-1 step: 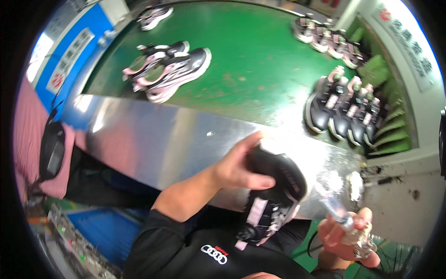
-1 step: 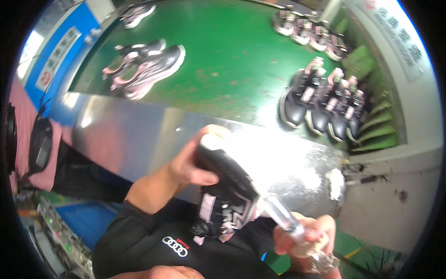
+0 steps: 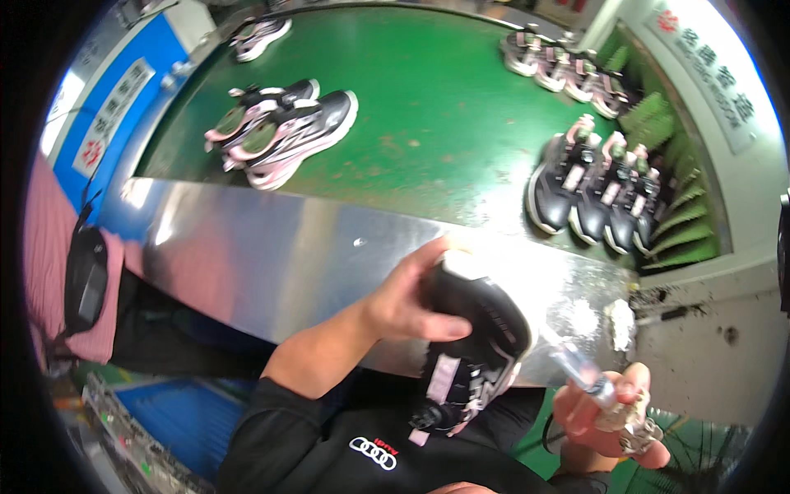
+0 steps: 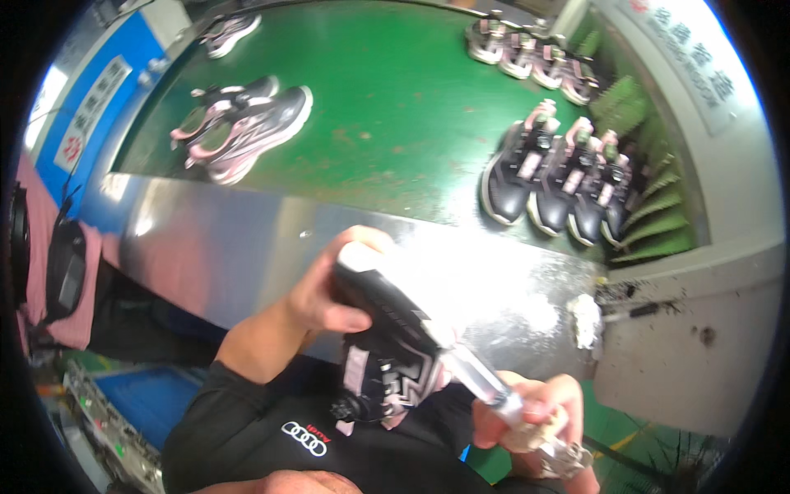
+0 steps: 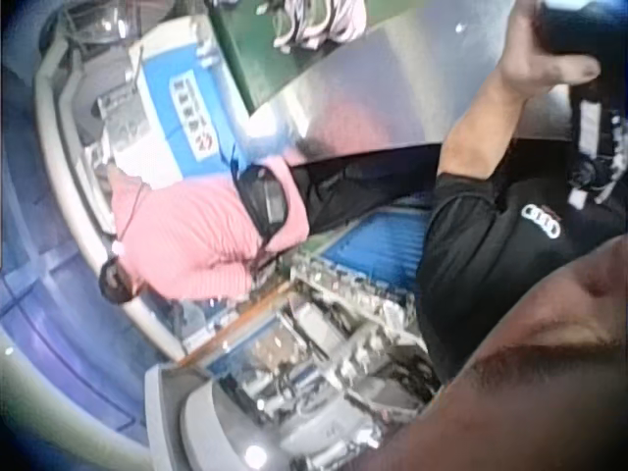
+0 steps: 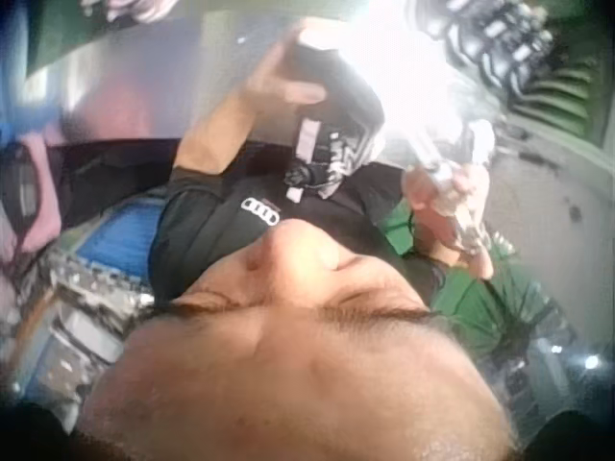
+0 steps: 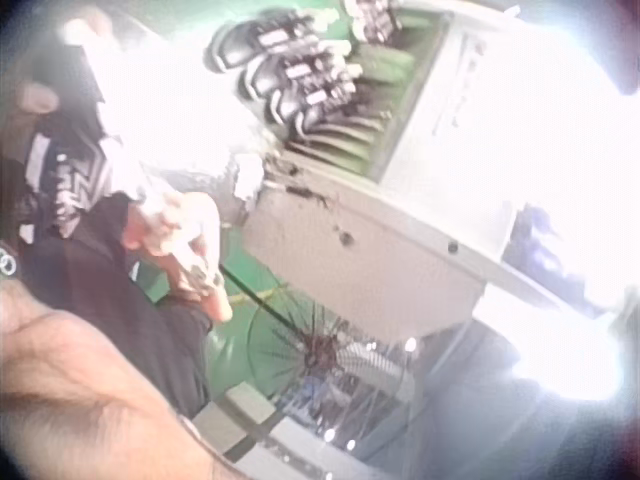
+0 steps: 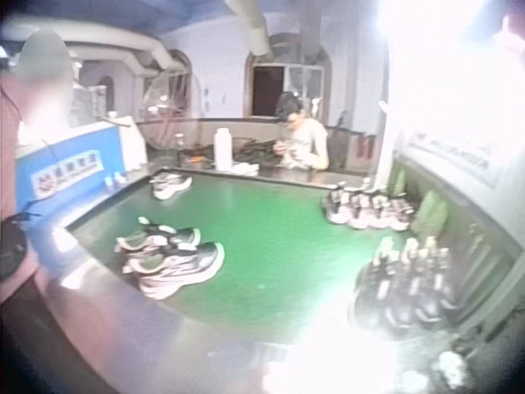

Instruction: The person applies adhesive to shoes by taking them from a conveyor belt, dispensing glue along the sole seams using a syringe, and returning the shoes to the conveyor.

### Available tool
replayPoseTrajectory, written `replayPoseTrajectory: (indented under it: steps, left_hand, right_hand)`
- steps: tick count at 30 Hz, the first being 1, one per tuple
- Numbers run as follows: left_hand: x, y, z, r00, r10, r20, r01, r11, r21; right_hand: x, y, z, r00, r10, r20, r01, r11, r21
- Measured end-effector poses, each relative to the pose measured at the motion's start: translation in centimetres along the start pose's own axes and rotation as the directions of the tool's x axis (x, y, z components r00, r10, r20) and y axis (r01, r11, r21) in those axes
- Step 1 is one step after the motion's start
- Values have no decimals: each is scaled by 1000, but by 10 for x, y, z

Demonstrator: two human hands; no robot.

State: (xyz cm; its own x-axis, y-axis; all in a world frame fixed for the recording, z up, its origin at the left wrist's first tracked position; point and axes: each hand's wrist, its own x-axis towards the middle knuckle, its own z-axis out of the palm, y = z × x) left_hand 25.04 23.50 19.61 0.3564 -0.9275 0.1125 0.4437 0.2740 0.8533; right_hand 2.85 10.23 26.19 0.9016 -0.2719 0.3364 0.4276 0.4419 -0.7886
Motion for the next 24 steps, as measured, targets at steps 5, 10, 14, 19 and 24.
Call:
replayPoseTrajectory:
  steps: [5, 10, 14, 19, 24]
  left_hand:
    - [8, -15, -5, 975, 164, 151, -162, 986, -27]
    - [6, -6, -1, 959, 201, 201, -205, 979, -5]
    - [7, -7, -2, 950, 218, 222, -225, 974, 8]
    - [6, -3, -1, 942, 223, 252, -229, 973, -7]
    - [3, -3, -2, 949, 219, 225, -223, 975, -11]
  right_hand:
    - [1, -5, 0, 997, -5, 77, -6, 991, 133]
    - [3, -6, 11, 994, 41, 97, -56, 985, 163]
    - [7, -2, 9, 991, 45, 122, -64, 986, 151]
    - [8, 0, 13, 991, 79, 106, -96, 981, 166]
    - [16, 0, 12, 992, 63, 113, -60, 998, -33]
